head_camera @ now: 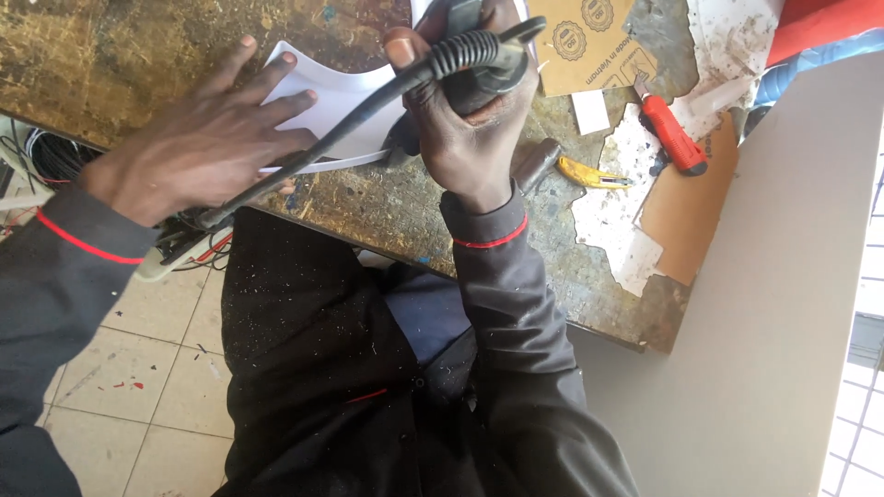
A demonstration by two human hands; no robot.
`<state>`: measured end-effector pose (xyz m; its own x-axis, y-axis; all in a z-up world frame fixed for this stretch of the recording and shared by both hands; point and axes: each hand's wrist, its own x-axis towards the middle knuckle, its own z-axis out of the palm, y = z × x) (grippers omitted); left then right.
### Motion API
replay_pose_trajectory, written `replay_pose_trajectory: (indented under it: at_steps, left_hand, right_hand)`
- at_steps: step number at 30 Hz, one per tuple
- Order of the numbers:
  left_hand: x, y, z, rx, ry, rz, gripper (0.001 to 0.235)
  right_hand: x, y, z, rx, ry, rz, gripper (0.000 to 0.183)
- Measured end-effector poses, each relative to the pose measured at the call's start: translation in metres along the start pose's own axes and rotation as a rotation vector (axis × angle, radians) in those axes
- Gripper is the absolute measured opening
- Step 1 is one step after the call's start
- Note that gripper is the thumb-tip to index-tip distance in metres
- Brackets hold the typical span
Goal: Attaching a plastic side strip to a large 3D letter using a heat gun and adhesive to create a channel letter.
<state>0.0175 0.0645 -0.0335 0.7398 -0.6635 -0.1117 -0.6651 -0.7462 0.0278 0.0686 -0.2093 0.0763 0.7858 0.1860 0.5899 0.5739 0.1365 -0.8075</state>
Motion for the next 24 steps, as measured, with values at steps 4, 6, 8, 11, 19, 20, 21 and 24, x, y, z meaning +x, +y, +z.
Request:
replay_pose_trajectory:
  at_steps: [4, 6, 8, 11, 19, 20, 21, 24]
  left_hand:
    - [0.002, -0.010, 0.012, 0.065, 0.001, 0.038, 0.059]
    - [0.002, -0.009, 0.015, 0.093, 0.028, 0.068, 0.062]
    - [-0.001, -0.007, 0.016, 0.070, 0.072, 0.040, 0.049]
    - [-0.004, -0.003, 0.024, 0.029, 0.073, 0.003, 0.044]
    - [-0.005, -0.005, 0.042, 0.098, 0.205, 0.018, 0.049]
    - [-0.004, -0.005, 0.041, 0.084, 0.201, -0.006, 0.051]
    - [-0.004, -0.004, 0.041, 0.082, 0.203, -0.005, 0.051]
    - [-0.003, -0.004, 0.041, 0.069, 0.243, -0.003, 0.047]
  right_hand:
    - [-0.002, -0.001, -0.001, -0.021, -0.001, 0.040, 0.019]
    - [-0.001, -0.002, -0.001, -0.041, 0.005, 0.035, 0.017]
    - [-0.002, -0.003, 0.001, -0.063, 0.027, 0.041, 0.018]
    - [-0.001, 0.002, -0.003, 0.002, -0.041, -0.005, 0.017]
    - [-0.004, -0.005, 0.002, -0.104, -0.019, -0.010, 0.020]
    - [-0.004, -0.005, 0.003, -0.067, -0.005, -0.008, 0.019]
    - [-0.005, -0.006, 0.003, -0.069, -0.006, -0.007, 0.019]
    - [-0.010, -0.004, 0.000, -0.060, -0.003, 0.012, 0.019]
